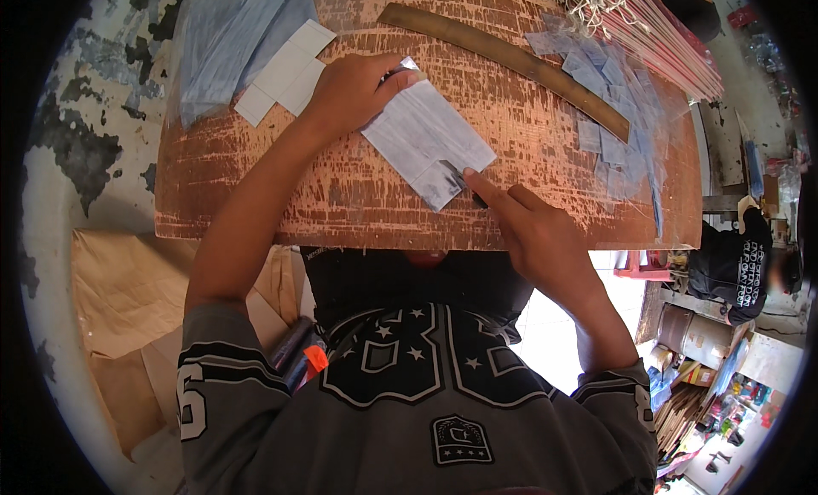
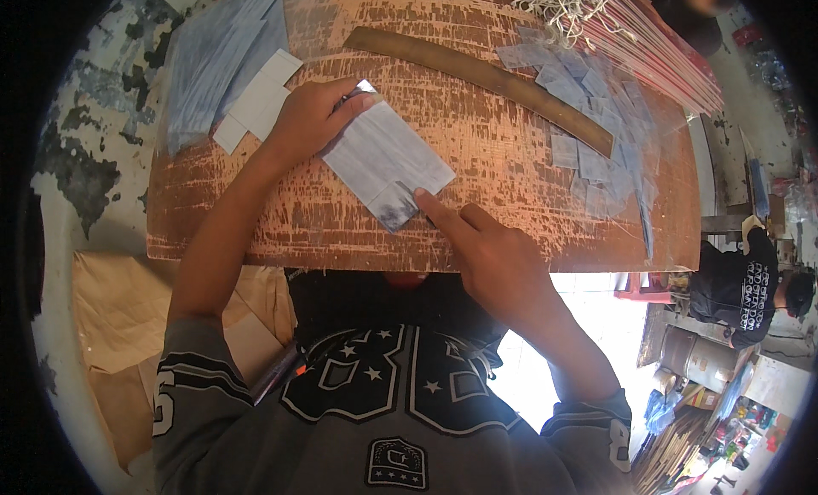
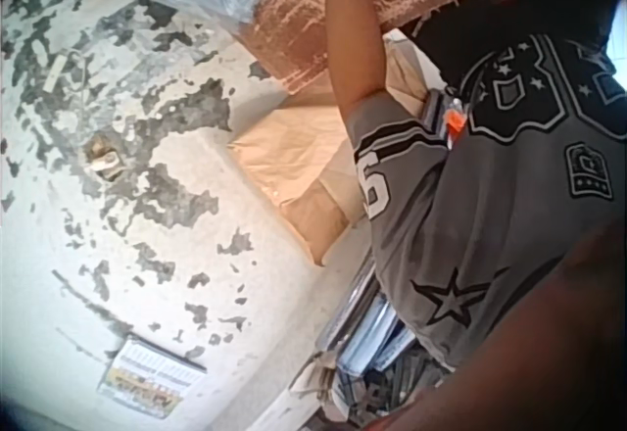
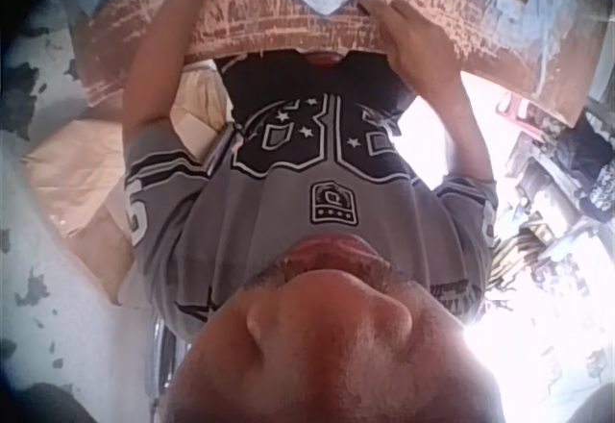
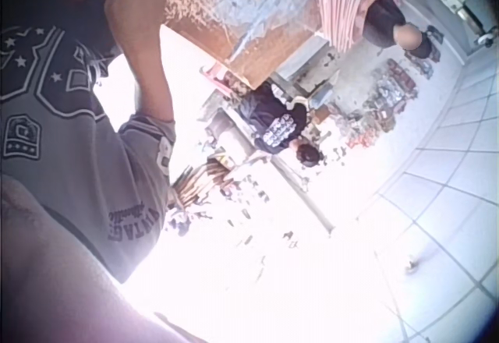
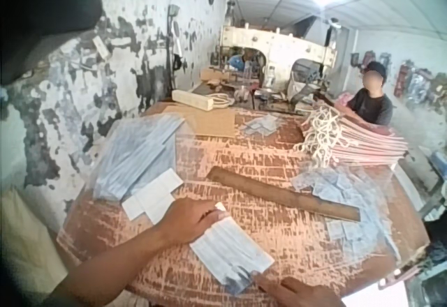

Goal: The person uses a red utility knife to cut a rectangular piece of light blue material on a wooden table. They repeatedly align the material, make precise cuts along the edges, and separate the cut sections. The person handles the material with both hands, occasionally lifting it to inspect the cut lines before continuing the process.

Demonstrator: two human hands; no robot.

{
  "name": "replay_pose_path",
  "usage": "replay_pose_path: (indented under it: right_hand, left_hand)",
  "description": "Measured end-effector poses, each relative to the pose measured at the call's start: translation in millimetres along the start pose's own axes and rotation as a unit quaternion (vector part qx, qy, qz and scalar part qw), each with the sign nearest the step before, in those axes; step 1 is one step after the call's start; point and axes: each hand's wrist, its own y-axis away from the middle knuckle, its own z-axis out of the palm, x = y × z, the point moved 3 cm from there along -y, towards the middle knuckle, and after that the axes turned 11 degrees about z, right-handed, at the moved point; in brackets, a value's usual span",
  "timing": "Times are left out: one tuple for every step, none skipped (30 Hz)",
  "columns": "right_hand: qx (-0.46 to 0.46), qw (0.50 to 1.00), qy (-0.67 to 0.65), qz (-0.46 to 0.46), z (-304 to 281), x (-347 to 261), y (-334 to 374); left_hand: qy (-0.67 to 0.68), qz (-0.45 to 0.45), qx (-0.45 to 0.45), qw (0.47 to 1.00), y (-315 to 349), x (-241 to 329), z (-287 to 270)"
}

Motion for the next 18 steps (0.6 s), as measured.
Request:
replay_pose_path:
  right_hand:
    - [-0.003, 1.0, 0.005, 0.002, -1.2, -1.2, 0.0]
    - [-0.007, 1.0, 0.01, 0.004, -1.8, -1.9, 0.1]
    - [-0.004, 1.0, 0.01, 0.001, -1.6, -1.7, 0.7]
    - [-0.003, 1.0, 0.01, -0.002, -0.6, -0.8, 1.1]
    - [-0.001, 1.0, 0.011, -0.005, 0.1, -0.1, 1.7]
    - [-0.002, 1.0, 0.014, -0.003, 0.4, 0.6, 2.7]
    - [-0.003, 1.0, 0.016, 0.001, 1.1, 1.2, 4.4]
    - [-0.004, 1.0, 0.019, 0.004, 1.5, 1.8, 6.0]
    - [-0.007, 1.0, 0.022, 0.005, 1.4, 2.1, 7.3]
    - [-0.009, 1.0, 0.025, 0.007, 1.4, 2.5, 8.8]
    - [-0.011, 1.0, 0.027, 0.008, 1.2, 2.9, 10.3]
    - [-0.014, 0.999, 0.029, 0.009, 1.2, 3.3, 12.1]
    - [-0.016, 0.999, 0.03, 0.01, 0.8, 3.6, 14.0]
    - [-0.019, 0.999, 0.031, 0.011, 0.5, 4.1, 15.8]
    - [-0.02, 0.999, 0.032, 0.01, 0.1, 4.7, 17.5]
    - [-0.022, 0.999, 0.034, 0.01, -0.5, 5.1, 19.2]
    - [-0.024, 0.999, 0.035, 0.009, -0.9, 5.5, 20.9]
    - [-0.025, 0.999, 0.035, 0.01, -1.3, 5.7, 22.7]
  left_hand:
    - [0.006, 0.0, 0.008, 1.0, -0.4, 0.5, -0.1]
    - [0.013, 0.0, 0.015, 1.0, -0.9, 1.1, 0.1]
    - [0.019, -0.001, 0.023, 1.0, -1.4, 1.7, 0.4]
    - [0.02, 0.002, 0.028, 0.999, -1.4, 2.2, 0.6]
    - [0.021, 0.004, 0.034, 0.999, -1.4, 2.8, 1.0]
    - [0.023, 0.007, 0.039, 0.999, -1.3, 3.0, 1.2]
    - [0.017, 0.009, 0.042, 0.999, -0.8, 2.3, 1.9]
    - [0.011, 0.011, 0.044, 0.999, -0.9, 1.1, 2.6]
    - [0.005, 0.013, 0.046, 0.999, -1.0, 0.4, 2.9]
    - [0.007, 0.01, 0.043, 0.999, -0.7, 0.1, 2.9]
    - [0.009, 0.007, 0.041, 0.999, -0.8, 0.2, 2.5]
    - [0.011, 0.005, 0.039, 0.999, -0.7, 0.1, 2.7]
    - [0.011, 0.005, 0.04, 0.999, -0.7, 0.1, 3.1]
    - [0.011, 0.006, 0.041, 0.999, -0.4, -0.2, 3.5]
    - [0.011, 0.007, 0.042, 0.999, -0.3, -0.5, 3.8]
    - [0.006, 0.007, 0.039, 0.999, -0.1, -1.0, 3.7]
    - [0.002, 0.006, 0.036, 0.999, -0.1, -1.8, 3.7]
    - [-0.002, 0.006, 0.034, 0.999, 0.1, -2.2, 3.6]
